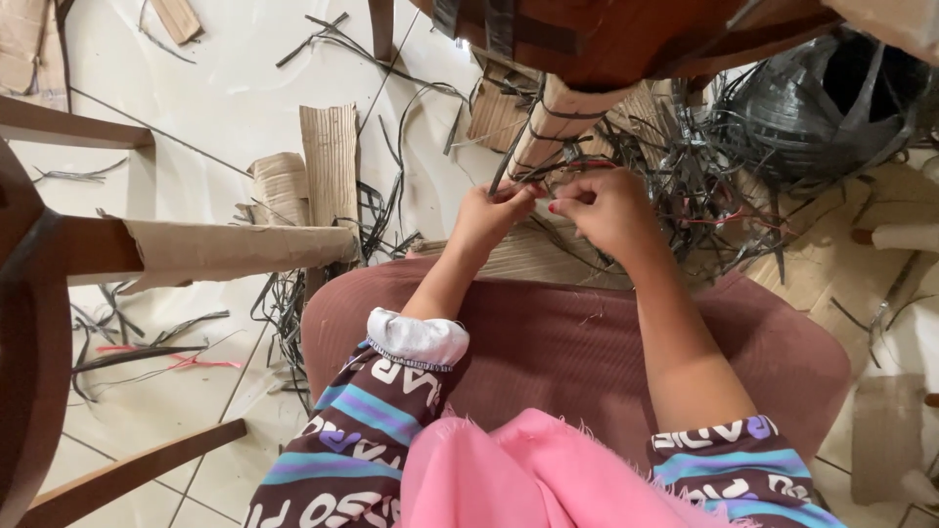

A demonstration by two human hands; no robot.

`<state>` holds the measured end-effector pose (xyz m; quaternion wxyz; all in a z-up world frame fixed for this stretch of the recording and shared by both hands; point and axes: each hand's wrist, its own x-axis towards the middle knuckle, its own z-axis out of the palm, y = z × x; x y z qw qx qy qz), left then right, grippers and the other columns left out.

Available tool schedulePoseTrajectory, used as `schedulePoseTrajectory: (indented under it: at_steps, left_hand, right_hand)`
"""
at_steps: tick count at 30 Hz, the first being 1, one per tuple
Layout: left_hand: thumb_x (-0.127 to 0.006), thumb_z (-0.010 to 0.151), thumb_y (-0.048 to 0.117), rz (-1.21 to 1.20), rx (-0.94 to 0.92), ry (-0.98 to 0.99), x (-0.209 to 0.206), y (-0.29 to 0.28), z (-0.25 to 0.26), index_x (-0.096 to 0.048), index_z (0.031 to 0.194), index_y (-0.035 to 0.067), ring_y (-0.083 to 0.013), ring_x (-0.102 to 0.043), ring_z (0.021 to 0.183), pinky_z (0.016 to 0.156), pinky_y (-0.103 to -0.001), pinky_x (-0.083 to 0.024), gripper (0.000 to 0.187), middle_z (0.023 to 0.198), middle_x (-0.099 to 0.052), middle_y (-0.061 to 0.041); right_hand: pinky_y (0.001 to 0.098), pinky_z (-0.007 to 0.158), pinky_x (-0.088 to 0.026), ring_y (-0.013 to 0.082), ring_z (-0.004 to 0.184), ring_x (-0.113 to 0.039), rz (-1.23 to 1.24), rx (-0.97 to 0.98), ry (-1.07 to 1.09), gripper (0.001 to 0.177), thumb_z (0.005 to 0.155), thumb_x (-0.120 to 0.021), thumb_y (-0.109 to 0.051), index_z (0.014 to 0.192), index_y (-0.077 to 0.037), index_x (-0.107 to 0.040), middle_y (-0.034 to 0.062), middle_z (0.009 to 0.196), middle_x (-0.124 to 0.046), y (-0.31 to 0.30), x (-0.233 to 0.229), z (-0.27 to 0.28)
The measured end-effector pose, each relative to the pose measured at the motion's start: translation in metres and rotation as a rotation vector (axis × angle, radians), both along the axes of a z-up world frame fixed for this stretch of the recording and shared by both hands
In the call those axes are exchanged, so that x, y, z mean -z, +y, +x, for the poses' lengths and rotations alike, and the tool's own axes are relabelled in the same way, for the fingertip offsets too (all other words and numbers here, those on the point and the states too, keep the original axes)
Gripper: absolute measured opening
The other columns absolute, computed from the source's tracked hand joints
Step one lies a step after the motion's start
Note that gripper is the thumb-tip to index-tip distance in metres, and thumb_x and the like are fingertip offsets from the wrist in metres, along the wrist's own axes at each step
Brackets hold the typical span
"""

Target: Wrapping a wooden chair leg with dark synthetic strips for repair or decoration

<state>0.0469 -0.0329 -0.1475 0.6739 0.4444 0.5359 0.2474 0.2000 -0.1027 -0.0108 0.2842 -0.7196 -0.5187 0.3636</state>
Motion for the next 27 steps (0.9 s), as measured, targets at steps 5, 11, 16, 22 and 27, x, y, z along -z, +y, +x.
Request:
schedulePoseTrajectory:
  at_steps: [5, 11, 16, 22, 27]
  left_hand:
    - [-0.085, 0.081, 0.031, 0.005, -0.025, -0.076, -0.037, -0.008, -0.002, -0.081, 0.091, 0.013, -0.0064, -0.061, 0.062, 0.058, -0.018, -0.044, 0.021, 0.067, -0.073, -0.003]
    - [-0.083, 0.081, 0.019, -0.069, -0.069, -0.22, -0.039, -0.01, 0.0, -0.081, 0.093, 0.009, -0.0071, -0.057, 0.063, 0.059, -0.019, -0.044, 0.016, 0.07, -0.072, -0.005]
    - [-0.08, 0.076, 0.012, -0.148, -0.113, -0.244, -0.029, -0.006, -0.001, -0.079, 0.091, 0.006, -0.0067, -0.048, 0.047, 0.049, -0.019, -0.036, 0.017, 0.064, -0.067, -0.007]
    - [-0.084, 0.076, 0.017, -0.279, -0.102, -0.285, -0.028, -0.003, -0.008, -0.076, 0.093, 0.005, -0.0072, -0.052, 0.05, 0.053, -0.02, -0.037, 0.022, 0.065, -0.068, -0.008]
    - [-0.084, 0.079, 0.02, -0.341, -0.097, -0.298, -0.031, -0.002, -0.01, -0.075, 0.093, 0.009, -0.0078, -0.056, 0.05, 0.057, -0.022, -0.041, 0.02, 0.063, -0.067, -0.006]
  right_hand:
    - [0.0256, 0.042, -0.052, 0.0155, 0.047, -0.068, -0.13, -0.035, 0.031, 0.011, 0.088, -0.074, -0.014, 0.096, -0.008, -0.08, 0.007, 0.057, -0.07, 0.005, 0.013, -0.001]
    - [0.0316, 0.055, -0.059, 0.0219, 0.055, -0.072, -0.345, -0.074, 0.238, 0.024, 0.1, -0.055, -0.013, 0.09, 0.001, -0.072, 0.0189, 0.071, -0.075, 0.008, 0.017, -0.014]
    - [0.0405, 0.059, -0.067, 0.0329, 0.064, -0.076, -0.25, 0.053, 0.558, 0.017, 0.102, -0.055, -0.002, 0.11, 0.005, -0.068, 0.0266, 0.083, -0.074, 0.009, 0.055, -0.001]
    - [0.0433, 0.069, -0.07, 0.0307, 0.074, -0.077, -0.113, 0.186, 0.676, 0.024, 0.094, -0.071, 0.002, 0.118, 0.006, -0.069, 0.0213, 0.092, -0.074, 0.009, 0.08, 0.008]
    - [0.0433, 0.059, -0.07, 0.0271, 0.064, -0.075, -0.076, 0.263, 0.832, 0.019, 0.088, -0.081, -0.003, 0.104, -0.002, -0.072, 0.0137, 0.086, -0.074, 0.009, 0.107, 0.014]
